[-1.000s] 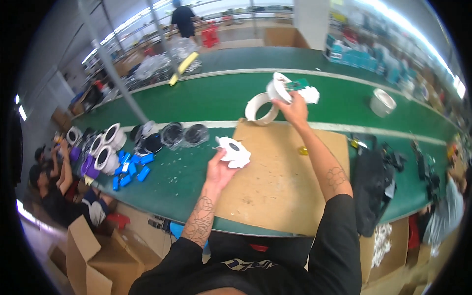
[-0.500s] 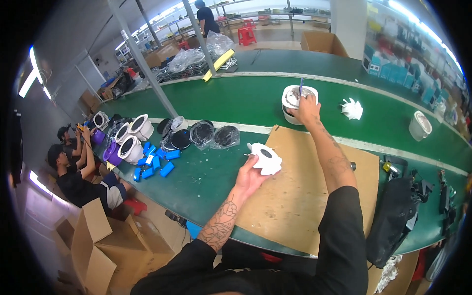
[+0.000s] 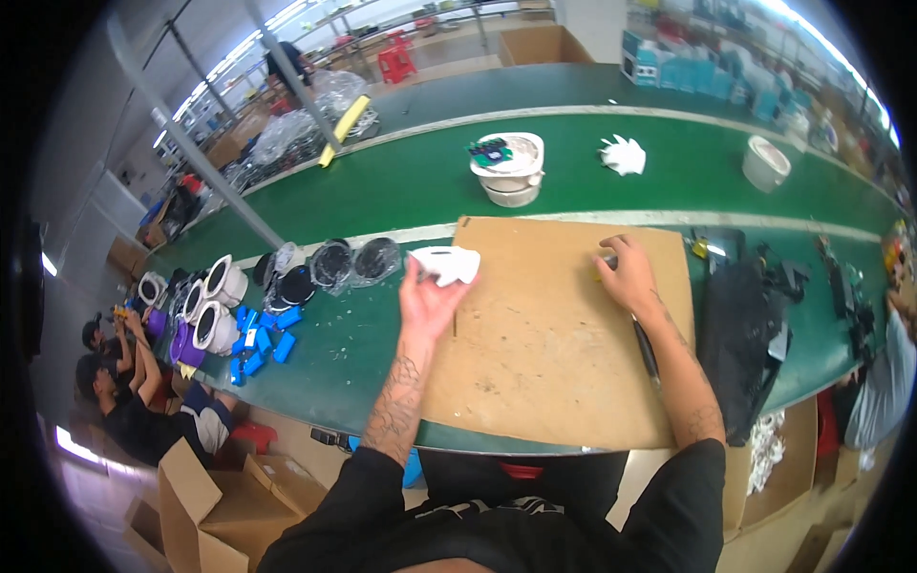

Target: The person assembles white plastic circular housings at a manufacturing workbench, using a rubber mallet and a hex key to fit the parts together.

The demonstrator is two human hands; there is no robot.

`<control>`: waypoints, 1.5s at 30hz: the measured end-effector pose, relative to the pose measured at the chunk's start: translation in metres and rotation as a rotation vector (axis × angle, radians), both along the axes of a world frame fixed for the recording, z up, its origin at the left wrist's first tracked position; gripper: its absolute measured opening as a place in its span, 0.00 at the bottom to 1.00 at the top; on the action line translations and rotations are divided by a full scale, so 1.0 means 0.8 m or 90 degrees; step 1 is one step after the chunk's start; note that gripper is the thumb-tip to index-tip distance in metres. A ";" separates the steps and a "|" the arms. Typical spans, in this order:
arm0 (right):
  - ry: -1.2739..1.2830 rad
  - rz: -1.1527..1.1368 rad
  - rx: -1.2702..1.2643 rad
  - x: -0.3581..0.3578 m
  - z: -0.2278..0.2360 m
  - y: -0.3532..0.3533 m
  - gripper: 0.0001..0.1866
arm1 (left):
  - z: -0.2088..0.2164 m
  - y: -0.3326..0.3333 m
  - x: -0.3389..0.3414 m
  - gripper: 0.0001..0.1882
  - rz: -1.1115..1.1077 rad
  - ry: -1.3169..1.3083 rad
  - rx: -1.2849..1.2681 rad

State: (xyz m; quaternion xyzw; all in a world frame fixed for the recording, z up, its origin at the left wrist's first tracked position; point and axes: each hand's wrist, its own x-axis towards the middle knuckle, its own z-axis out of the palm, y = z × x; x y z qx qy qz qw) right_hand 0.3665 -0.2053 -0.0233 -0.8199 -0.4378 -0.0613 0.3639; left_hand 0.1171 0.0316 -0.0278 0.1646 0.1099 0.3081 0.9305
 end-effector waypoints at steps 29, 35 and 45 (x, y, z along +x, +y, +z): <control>-0.012 -0.041 0.064 0.021 -0.028 -0.049 0.14 | -0.015 0.015 -0.002 0.11 0.146 0.482 0.882; -0.076 -0.003 0.070 0.018 -0.030 -0.036 0.19 | -0.003 -0.010 -0.011 0.08 0.318 0.417 1.316; -0.205 0.022 0.068 -0.014 0.003 -0.035 0.15 | -0.021 -0.004 0.008 0.15 0.142 0.363 1.478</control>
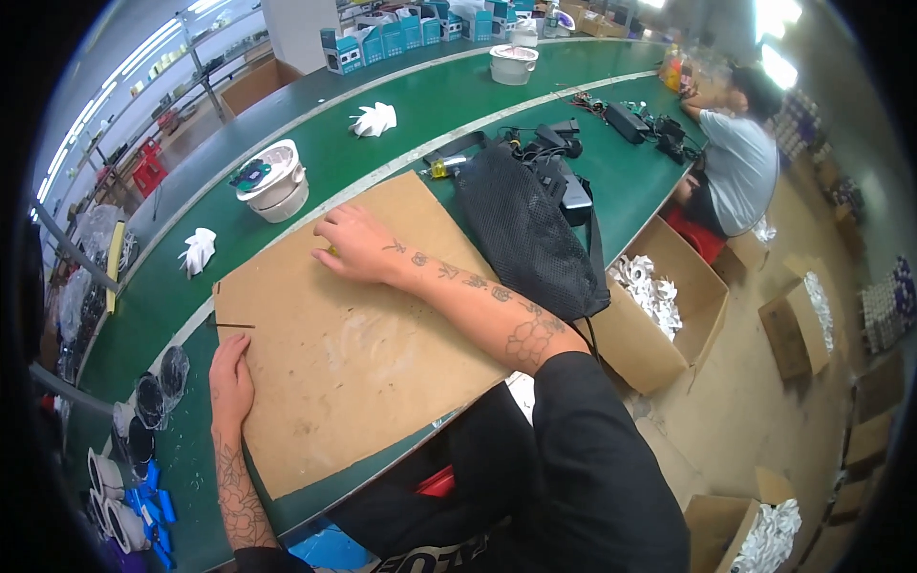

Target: The person assembles white plastic circular housings at a manufacturing workbench, using a rubber mallet and a hex key to fit the parts together.

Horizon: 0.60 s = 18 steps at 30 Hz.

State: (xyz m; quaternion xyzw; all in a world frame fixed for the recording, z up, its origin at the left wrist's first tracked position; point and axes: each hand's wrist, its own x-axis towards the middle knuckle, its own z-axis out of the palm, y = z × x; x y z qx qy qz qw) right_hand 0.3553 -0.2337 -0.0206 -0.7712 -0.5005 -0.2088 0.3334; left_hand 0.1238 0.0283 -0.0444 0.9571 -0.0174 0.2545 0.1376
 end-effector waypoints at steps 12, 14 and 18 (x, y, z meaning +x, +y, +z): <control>0.050 0.018 -0.018 -0.004 -0.003 -0.001 0.12 | 0.012 -0.019 -0.017 0.09 0.054 -0.122 -0.068; 0.064 0.017 -0.029 -0.006 0.003 -0.002 0.14 | 0.009 -0.017 -0.018 0.09 0.055 -0.141 -0.070; -0.003 0.021 0.016 0.000 0.000 -0.002 0.20 | 0.009 -0.016 -0.017 0.10 0.044 -0.123 -0.090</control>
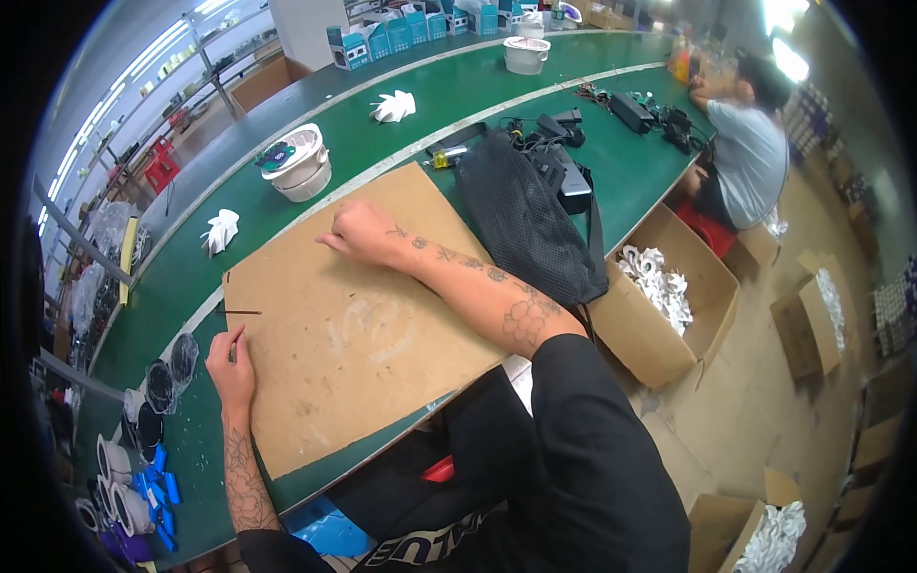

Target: The person assembles white plastic circular housings at a manufacturing workbench, using a rubber mallet and a hex key to fit the parts together.

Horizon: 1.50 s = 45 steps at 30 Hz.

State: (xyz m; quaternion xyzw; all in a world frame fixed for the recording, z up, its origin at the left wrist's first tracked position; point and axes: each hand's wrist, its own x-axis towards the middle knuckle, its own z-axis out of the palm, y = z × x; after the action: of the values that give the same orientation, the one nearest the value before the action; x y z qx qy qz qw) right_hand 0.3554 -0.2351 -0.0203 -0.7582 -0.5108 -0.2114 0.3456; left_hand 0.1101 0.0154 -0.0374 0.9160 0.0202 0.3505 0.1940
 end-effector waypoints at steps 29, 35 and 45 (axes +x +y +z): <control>0.097 -0.056 -0.061 -0.007 0.003 0.003 0.30 | 0.000 -0.004 -0.003 0.13 -0.006 -0.038 -0.048; 0.151 -0.100 -0.063 -0.011 0.006 0.003 0.33 | 0.000 -0.002 -0.004 0.13 -0.008 -0.041 -0.041; 0.112 -0.112 0.049 -0.008 -0.003 0.007 0.35 | -0.001 -0.002 -0.004 0.13 -0.001 -0.053 -0.043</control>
State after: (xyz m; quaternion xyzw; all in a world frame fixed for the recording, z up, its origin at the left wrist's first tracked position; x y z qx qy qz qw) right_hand 0.3486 -0.2294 -0.0227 -0.8021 -0.4014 -0.1928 0.3980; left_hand 0.1067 0.0139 -0.0379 0.8935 0.0236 0.3875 0.2259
